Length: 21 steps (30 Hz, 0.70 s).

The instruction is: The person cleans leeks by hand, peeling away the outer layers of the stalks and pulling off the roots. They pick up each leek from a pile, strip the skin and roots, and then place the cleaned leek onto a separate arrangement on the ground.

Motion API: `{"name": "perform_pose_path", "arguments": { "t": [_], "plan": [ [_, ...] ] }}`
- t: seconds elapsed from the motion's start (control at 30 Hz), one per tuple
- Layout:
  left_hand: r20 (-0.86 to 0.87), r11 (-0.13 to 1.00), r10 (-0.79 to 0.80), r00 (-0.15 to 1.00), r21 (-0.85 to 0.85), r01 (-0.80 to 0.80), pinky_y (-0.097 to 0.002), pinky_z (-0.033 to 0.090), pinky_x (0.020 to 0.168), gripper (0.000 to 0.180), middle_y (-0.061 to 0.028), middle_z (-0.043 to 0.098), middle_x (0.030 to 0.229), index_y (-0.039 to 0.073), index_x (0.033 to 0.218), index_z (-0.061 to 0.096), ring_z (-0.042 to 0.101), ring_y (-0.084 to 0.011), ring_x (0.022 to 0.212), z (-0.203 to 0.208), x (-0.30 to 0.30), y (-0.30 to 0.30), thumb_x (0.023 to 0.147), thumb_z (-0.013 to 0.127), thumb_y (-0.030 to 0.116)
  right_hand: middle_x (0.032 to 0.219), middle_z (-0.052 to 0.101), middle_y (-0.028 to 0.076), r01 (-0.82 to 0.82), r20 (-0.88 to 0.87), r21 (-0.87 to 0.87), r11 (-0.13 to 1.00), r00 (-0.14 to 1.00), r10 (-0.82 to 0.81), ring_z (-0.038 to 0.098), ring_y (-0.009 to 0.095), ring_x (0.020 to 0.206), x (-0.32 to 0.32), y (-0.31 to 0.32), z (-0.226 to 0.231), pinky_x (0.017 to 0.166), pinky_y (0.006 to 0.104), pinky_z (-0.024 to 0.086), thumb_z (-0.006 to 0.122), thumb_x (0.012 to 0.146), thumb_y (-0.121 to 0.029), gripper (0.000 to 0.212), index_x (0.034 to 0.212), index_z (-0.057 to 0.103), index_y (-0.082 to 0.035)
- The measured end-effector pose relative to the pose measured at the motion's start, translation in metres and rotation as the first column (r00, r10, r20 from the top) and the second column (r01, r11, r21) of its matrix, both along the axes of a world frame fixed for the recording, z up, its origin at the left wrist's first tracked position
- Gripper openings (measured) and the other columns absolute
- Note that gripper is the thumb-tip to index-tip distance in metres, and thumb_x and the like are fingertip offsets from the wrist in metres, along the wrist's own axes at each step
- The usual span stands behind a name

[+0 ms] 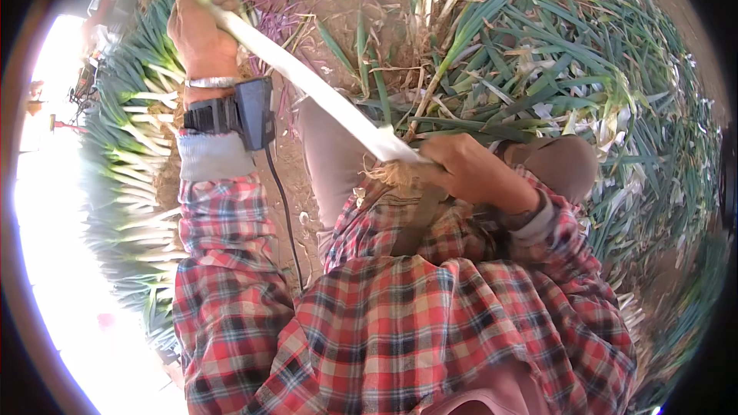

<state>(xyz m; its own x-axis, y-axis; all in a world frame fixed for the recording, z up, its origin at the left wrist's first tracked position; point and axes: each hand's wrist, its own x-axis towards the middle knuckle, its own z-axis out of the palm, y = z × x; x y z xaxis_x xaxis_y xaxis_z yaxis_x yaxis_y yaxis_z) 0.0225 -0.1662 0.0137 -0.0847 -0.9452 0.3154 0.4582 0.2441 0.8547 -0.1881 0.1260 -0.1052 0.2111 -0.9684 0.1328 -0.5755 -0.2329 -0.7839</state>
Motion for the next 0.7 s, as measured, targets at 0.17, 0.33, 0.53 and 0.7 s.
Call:
{"name": "perform_pose_path", "arguments": {
  "t": [0.17,0.33,0.53,0.7],
  "plan": [
    [0.278,0.843,0.518,0.809,-0.005,-0.538,-0.0328,0.048,0.054,0.034,-0.0084,0.057,0.072,-0.001,0.087,0.057,0.054,-0.0183,0.057,0.014,0.089,-0.036,0.100,0.046,0.028,0.087,0.064,0.015,-0.048,0.080,0.216,0.975,0.996,0.032,0.058,0.031,0.074,-0.096,0.065,-0.021,0.070,0.0379,0.049,0.063,0.087,-0.014,0.017,0.098,0.065,-0.001],
    [0.050,0.945,0.318,0.947,0.065,-0.321,-0.0346,0.050,0.055,0.019,-0.0118,0.059,0.075,0.001,0.100,0.053,0.057,-0.0218,0.062,0.002,0.071,-0.016,0.096,0.055,0.019,0.091,0.064,0.011,0.651,-0.461,-0.475,0.592,0.389,-0.798,0.063,0.020,0.078,-0.179,0.036,0.010,0.072,0.0344,0.051,0.068,0.085,-0.016,0.033,0.115,0.062,-0.005],
    [-0.109,0.991,0.085,0.990,0.112,-0.073,-0.0342,0.050,0.061,0.016,-0.0096,0.057,0.082,0.004,0.096,0.051,0.056,-0.0200,0.071,0.005,0.007,0.039,0.097,0.054,0.019,0.115,0.062,0.012,0.271,0.154,-0.225,0.936,0.958,-0.241,0.065,0.021,0.090,-0.001,-0.055,0.052,0.084,0.0341,0.050,0.074,0.081,-0.015,0.042,0.120,0.060,-0.006],
    [-0.150,0.984,-0.063,0.987,0.157,0.087,-0.0385,0.054,0.074,0.019,-0.0090,0.058,0.091,0.003,0.109,0.053,0.060,-0.0222,0.080,0.008,-0.021,0.068,0.098,0.048,0.019,0.098,0.064,0.011,0.047,0.389,-0.028,0.998,0.920,-0.032,0.064,0.016,0.083,0.048,-0.065,0.040,0.071,0.0307,0.053,0.071,0.085,-0.014,0.037,0.118,0.059,-0.002]
  ]
}}
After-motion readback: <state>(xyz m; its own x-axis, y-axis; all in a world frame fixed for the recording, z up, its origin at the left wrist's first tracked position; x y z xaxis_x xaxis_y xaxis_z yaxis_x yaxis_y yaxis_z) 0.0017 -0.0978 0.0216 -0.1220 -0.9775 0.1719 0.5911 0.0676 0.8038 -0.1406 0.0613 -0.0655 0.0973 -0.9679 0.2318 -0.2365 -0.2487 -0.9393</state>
